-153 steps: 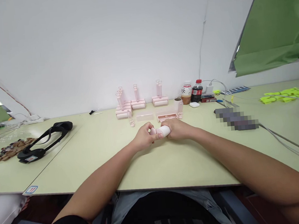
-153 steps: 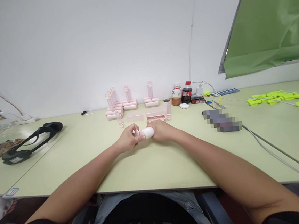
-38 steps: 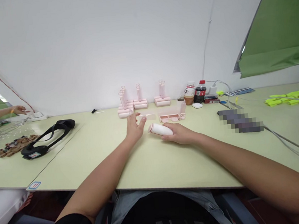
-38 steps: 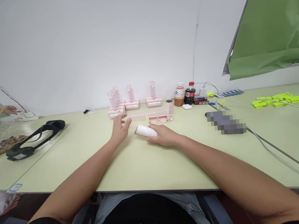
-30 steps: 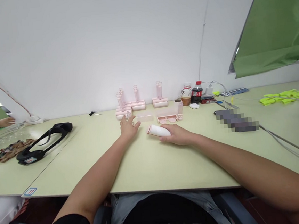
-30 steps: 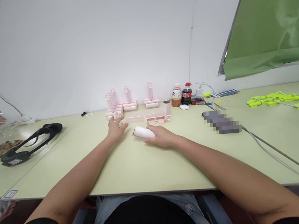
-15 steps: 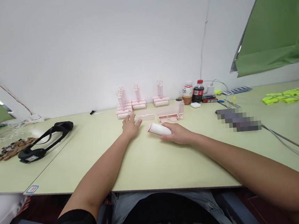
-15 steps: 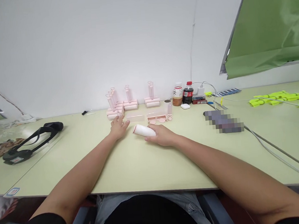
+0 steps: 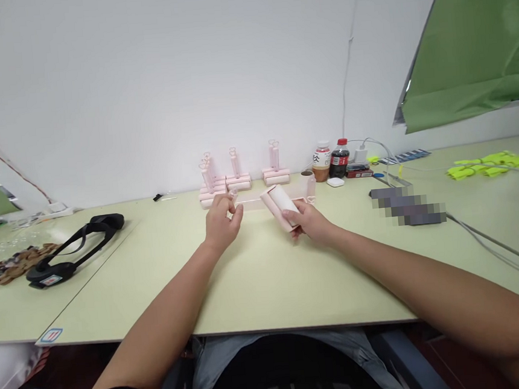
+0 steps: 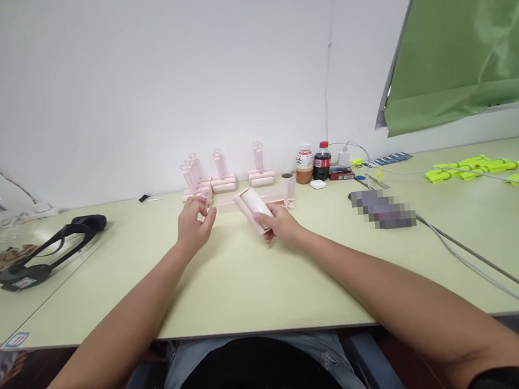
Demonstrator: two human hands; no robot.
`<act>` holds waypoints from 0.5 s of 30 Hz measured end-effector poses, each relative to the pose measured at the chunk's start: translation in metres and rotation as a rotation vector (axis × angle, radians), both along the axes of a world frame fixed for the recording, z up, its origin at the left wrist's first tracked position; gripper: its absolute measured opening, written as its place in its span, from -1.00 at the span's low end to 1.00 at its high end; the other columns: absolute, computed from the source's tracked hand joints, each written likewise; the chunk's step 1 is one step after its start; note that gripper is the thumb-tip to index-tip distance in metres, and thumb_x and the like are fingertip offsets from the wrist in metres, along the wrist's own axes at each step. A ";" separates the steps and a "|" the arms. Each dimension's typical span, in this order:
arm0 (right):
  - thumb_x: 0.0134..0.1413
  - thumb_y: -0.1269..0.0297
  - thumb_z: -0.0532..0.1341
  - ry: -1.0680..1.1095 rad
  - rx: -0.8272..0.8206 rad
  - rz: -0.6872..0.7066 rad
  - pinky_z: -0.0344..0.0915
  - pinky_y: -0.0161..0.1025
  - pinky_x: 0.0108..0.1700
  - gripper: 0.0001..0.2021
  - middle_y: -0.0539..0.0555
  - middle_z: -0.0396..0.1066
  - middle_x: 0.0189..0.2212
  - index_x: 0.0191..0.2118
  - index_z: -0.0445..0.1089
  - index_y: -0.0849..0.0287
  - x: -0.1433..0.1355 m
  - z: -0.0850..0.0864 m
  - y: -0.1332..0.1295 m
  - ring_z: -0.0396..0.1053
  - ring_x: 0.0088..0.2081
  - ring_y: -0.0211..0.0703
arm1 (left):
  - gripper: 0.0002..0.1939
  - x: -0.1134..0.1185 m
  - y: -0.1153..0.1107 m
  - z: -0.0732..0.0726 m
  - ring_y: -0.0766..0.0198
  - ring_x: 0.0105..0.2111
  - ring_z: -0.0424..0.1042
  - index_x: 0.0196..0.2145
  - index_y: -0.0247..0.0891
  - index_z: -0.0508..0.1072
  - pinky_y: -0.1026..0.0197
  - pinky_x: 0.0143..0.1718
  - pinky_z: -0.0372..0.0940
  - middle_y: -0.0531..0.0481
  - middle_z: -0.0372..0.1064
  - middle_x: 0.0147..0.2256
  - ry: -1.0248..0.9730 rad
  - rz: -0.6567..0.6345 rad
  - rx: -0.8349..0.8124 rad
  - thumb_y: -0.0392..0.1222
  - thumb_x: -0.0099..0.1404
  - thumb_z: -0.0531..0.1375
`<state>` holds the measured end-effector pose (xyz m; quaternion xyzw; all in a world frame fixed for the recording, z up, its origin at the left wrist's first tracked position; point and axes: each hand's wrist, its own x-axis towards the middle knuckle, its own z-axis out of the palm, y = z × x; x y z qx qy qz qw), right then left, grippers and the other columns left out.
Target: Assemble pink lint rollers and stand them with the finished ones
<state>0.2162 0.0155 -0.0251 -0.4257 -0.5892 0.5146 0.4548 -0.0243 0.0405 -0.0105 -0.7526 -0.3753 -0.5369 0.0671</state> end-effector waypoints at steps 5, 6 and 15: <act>-0.06 0.07 0.33 0.305 -0.062 0.097 0.47 -0.19 -0.50 -0.62 0.01 0.45 -0.45 -0.17 0.28 0.14 0.004 0.002 0.000 0.43 -0.52 -0.17 | -0.86 0.014 -0.021 -0.007 0.42 -0.55 0.21 -0.28 -0.19 0.20 0.30 -0.50 0.14 0.06 0.34 -0.37 0.052 -0.290 -0.258 -0.15 0.29 0.13; -0.07 0.09 0.33 0.326 -0.065 0.104 0.49 -0.16 -0.46 -0.62 0.02 0.46 -0.44 -0.17 0.29 0.14 0.004 0.002 -0.001 0.45 -0.50 -0.14 | -0.83 0.016 -0.023 -0.009 0.43 -0.57 0.18 -0.19 -0.19 0.19 0.30 -0.51 0.13 0.06 0.35 -0.34 0.077 -0.347 -0.297 -0.14 0.31 0.12; -0.15 0.21 0.36 0.377 -0.048 0.144 0.49 -0.14 -0.48 -0.62 0.03 0.48 -0.44 -0.18 0.28 0.15 0.003 0.001 -0.004 0.48 -0.48 -0.10 | -0.61 0.018 -0.022 -0.015 0.34 -0.41 0.33 0.13 -0.18 0.14 0.22 -0.35 0.27 -0.12 0.39 -0.15 0.178 -0.451 -0.348 -0.09 0.38 0.04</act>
